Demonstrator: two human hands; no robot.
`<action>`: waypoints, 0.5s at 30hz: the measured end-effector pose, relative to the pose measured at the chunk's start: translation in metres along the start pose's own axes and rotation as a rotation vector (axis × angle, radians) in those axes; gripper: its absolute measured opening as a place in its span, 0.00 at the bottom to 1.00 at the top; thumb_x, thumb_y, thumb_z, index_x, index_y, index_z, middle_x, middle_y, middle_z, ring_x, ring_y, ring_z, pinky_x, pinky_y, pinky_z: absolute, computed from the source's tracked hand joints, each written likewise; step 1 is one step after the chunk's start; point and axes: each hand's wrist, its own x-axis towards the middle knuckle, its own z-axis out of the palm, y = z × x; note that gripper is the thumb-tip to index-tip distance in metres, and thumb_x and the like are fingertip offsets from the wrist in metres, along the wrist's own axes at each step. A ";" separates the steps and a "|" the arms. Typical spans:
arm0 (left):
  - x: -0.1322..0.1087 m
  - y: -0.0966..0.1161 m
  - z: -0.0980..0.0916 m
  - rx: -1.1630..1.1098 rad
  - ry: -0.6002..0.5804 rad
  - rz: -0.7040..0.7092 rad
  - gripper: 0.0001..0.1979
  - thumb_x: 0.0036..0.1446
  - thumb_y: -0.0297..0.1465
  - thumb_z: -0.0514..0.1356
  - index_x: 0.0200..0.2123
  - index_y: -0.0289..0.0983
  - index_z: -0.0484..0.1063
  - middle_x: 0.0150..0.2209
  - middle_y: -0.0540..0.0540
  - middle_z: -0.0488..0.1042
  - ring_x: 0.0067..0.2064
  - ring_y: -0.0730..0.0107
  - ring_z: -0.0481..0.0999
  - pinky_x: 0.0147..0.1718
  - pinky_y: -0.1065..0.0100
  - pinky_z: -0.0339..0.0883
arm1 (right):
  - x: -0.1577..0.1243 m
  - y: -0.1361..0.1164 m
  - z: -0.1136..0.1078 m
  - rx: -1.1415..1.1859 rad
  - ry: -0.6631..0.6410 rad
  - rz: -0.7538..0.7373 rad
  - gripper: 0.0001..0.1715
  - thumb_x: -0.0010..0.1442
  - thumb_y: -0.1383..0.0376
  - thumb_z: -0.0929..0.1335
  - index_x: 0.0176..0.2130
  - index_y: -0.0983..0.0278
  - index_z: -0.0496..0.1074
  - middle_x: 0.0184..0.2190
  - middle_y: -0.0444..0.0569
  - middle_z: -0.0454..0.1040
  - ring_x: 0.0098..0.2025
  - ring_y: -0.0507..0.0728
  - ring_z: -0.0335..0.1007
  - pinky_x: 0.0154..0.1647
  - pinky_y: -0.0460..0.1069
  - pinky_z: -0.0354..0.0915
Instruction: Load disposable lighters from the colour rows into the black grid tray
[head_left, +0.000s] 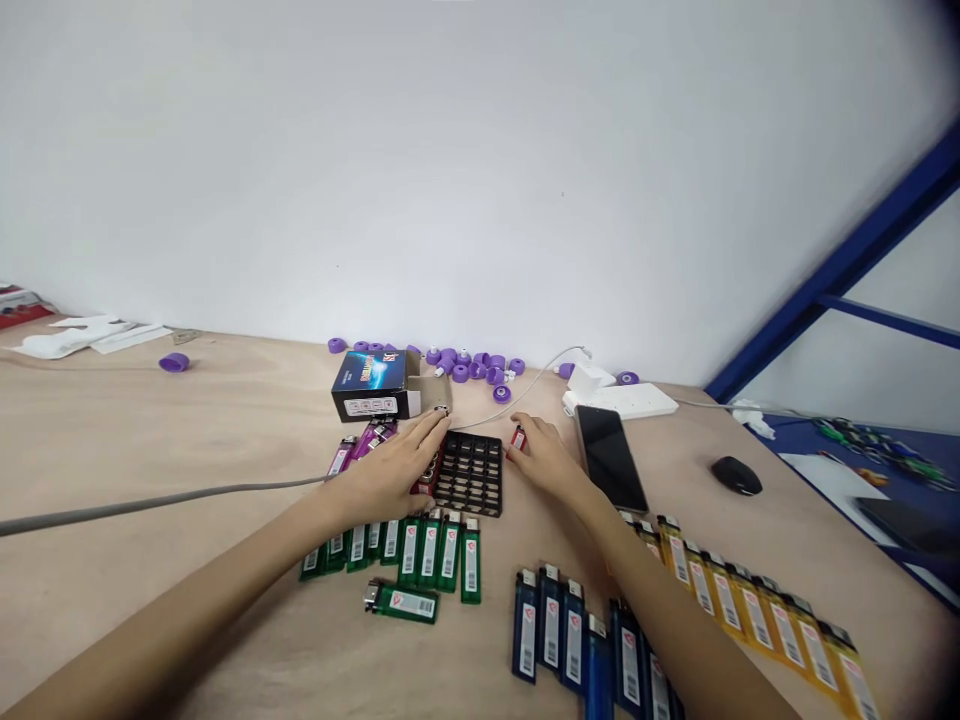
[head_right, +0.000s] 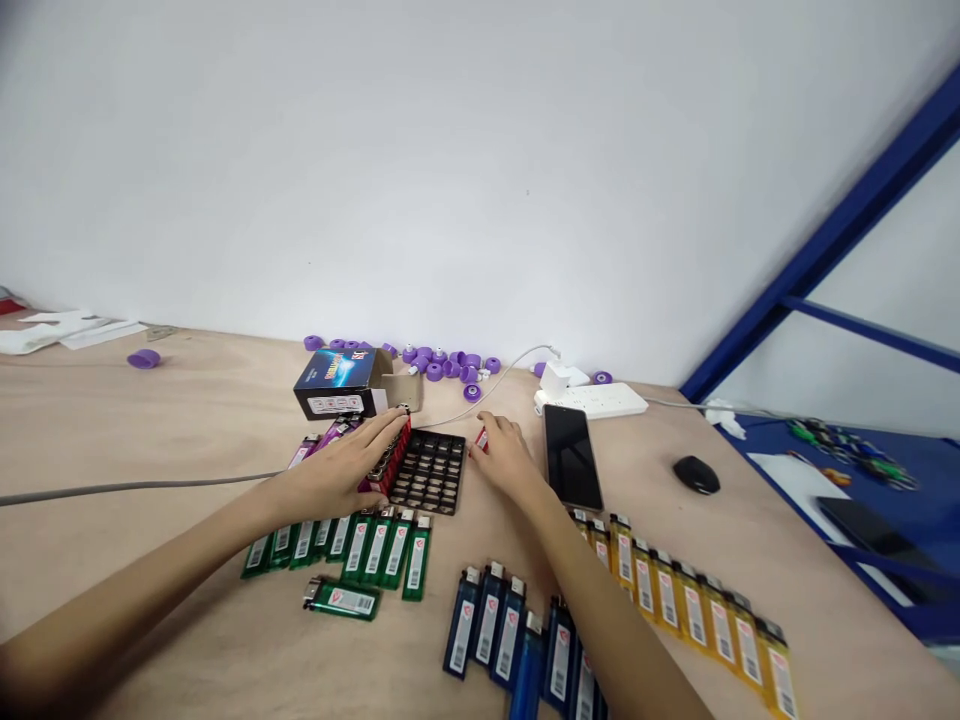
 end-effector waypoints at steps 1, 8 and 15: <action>0.000 0.000 -0.001 -0.001 -0.004 0.002 0.51 0.54 0.29 0.62 0.72 0.35 0.31 0.73 0.30 0.44 0.73 0.46 0.44 0.68 0.50 0.53 | -0.001 0.000 0.000 0.002 0.008 0.001 0.21 0.67 0.59 0.69 0.57 0.63 0.69 0.56 0.53 0.71 0.53 0.61 0.72 0.52 0.61 0.71; -0.001 0.001 -0.004 0.000 -0.014 -0.003 0.50 0.53 0.25 0.60 0.72 0.36 0.33 0.73 0.32 0.44 0.74 0.49 0.44 0.68 0.51 0.53 | -0.004 0.003 0.006 0.032 0.051 -0.025 0.21 0.67 0.59 0.69 0.57 0.63 0.69 0.57 0.54 0.71 0.54 0.62 0.72 0.53 0.62 0.70; -0.004 0.001 0.004 0.032 -0.031 -0.024 0.49 0.55 0.25 0.61 0.72 0.33 0.34 0.74 0.31 0.39 0.74 0.49 0.38 0.70 0.53 0.48 | -0.007 0.004 0.009 0.065 0.093 -0.049 0.21 0.68 0.59 0.69 0.58 0.62 0.68 0.58 0.54 0.70 0.55 0.62 0.71 0.54 0.63 0.70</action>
